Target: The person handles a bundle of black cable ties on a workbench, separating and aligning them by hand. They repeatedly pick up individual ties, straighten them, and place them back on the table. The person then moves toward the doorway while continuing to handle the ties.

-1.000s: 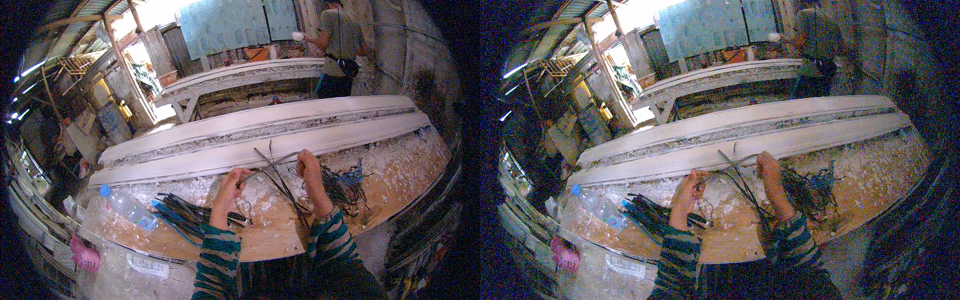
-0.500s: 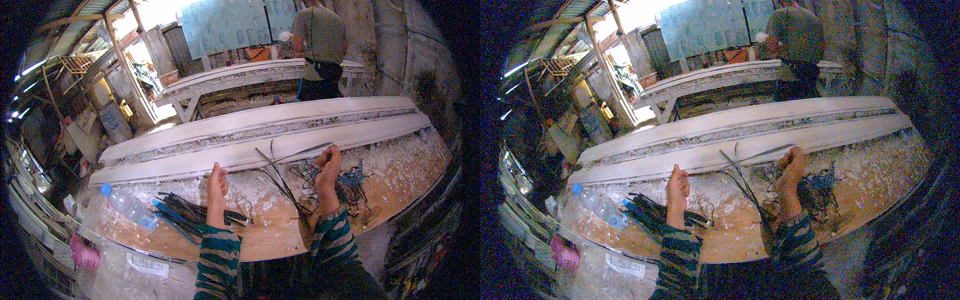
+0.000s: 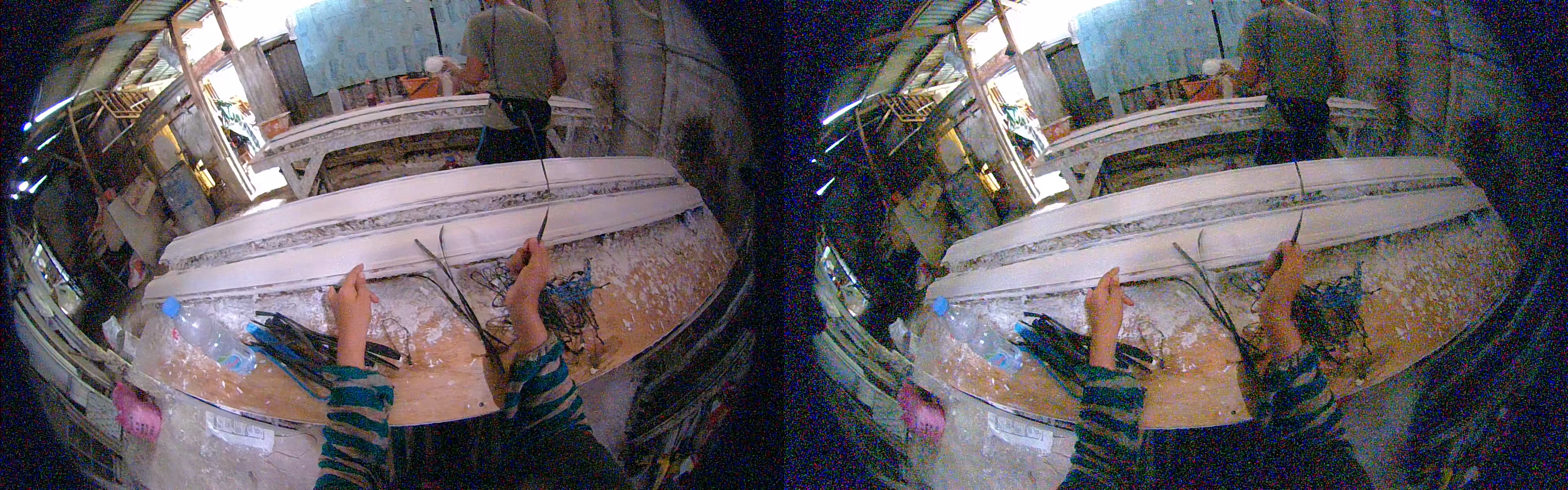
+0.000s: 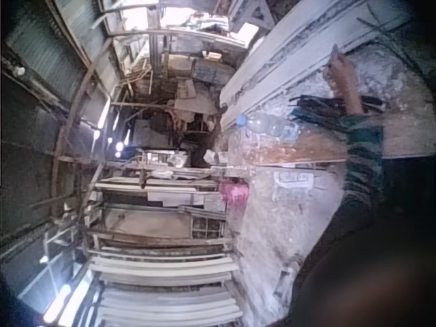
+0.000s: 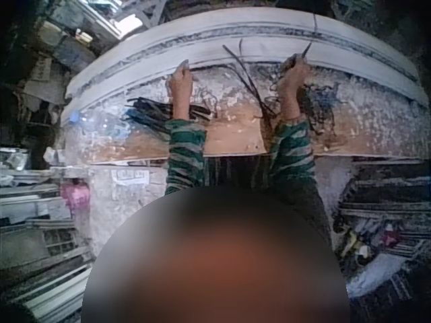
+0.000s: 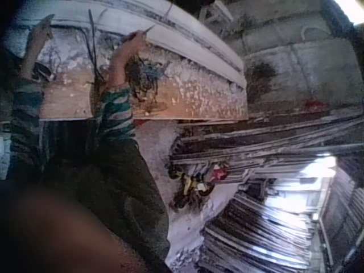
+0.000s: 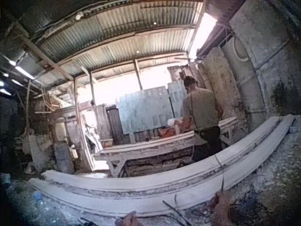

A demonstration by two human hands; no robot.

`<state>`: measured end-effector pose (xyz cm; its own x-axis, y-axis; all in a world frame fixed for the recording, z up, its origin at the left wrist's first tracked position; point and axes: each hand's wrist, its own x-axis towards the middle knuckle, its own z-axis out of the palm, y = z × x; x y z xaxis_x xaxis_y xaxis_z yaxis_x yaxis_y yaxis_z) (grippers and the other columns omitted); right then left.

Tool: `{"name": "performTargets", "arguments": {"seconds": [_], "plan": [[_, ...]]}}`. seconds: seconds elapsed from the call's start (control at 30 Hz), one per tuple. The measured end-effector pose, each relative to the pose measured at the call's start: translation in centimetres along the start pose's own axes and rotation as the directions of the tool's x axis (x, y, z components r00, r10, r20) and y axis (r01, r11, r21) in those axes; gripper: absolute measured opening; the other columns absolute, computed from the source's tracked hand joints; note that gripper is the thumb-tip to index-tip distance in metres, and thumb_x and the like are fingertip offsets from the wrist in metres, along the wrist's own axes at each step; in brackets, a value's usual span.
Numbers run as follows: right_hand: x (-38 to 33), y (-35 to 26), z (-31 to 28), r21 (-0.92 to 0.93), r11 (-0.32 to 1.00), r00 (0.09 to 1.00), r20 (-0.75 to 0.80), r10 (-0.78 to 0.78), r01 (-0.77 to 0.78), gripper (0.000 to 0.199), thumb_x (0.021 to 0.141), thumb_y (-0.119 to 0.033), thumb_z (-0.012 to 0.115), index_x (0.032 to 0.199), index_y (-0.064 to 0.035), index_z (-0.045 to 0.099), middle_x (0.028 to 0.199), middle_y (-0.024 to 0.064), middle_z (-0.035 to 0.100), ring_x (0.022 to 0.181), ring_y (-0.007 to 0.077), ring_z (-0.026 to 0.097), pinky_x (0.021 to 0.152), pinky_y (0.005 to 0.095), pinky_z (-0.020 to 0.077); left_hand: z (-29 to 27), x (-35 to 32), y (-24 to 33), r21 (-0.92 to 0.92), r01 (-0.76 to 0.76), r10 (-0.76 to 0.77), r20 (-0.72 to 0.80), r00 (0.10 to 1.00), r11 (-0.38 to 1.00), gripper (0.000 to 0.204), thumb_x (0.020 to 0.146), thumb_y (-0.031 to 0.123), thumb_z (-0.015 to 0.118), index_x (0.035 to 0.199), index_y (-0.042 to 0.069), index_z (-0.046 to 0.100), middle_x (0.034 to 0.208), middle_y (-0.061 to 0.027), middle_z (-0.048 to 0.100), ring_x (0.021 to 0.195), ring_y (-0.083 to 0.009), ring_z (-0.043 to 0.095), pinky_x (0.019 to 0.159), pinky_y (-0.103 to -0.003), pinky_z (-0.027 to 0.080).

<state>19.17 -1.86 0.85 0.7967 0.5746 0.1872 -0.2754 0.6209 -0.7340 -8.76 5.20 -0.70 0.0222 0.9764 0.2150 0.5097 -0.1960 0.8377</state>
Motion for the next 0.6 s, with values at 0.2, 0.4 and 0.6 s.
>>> {"name": "performTargets", "arguments": {"seconds": [0.2,0.4,0.6], "plan": [[-1.5,0.1,0.8,-0.251,0.966,0.99,0.136,-0.028,0.062,0.017,0.085,-0.024,0.049,0.072,-0.0128,0.044,0.056,-0.0041,0.037,0.048,0.0068,0.032,0.045,0.0235,0.0279,0.4,-0.6,0.6,0.575,-0.196,0.457,-0.354,0.816,0.795,0.042,0.074,0.017,0.061,0.115,0.018,0.053,0.075,-0.0005,0.06,0.089,-0.0205,0.054,0.1,-0.055,0.009],[-2.9,0.5,1.4,-0.729,0.555,0.847,0.526,0.077,0.402,0.029,0.084,-0.029,0.048,0.094,-0.0032,0.056,0.073,0.0147,0.059,0.063,0.0289,0.056,0.057,0.0376,0.0435,-0.8,-0.6,1.6,0.238,-0.121,0.176,-0.227,0.958,0.964,0.056,0.069,0.019,0.066,0.121,0.019,0.047,0.109,-0.0062,0.051,0.111,-0.0239,0.041,0.099,-0.057,0.008],[-6.3,0.6,2.8,-0.729,0.472,0.695,0.659,0.288,0.495,0.026,0.081,-0.02,0.055,0.095,0.001,0.057,0.077,0.0197,0.059,0.069,0.0334,0.057,0.064,0.0375,0.0441,1.4,-1.2,2.3,0.551,-0.315,0.483,-0.187,0.856,0.772,0.071,0.066,0.022,0.063,0.131,0.02,0.035,0.135,-0.0197,0.024,0.125,-0.0353,0.02,0.09,-0.069,0.006]]}}
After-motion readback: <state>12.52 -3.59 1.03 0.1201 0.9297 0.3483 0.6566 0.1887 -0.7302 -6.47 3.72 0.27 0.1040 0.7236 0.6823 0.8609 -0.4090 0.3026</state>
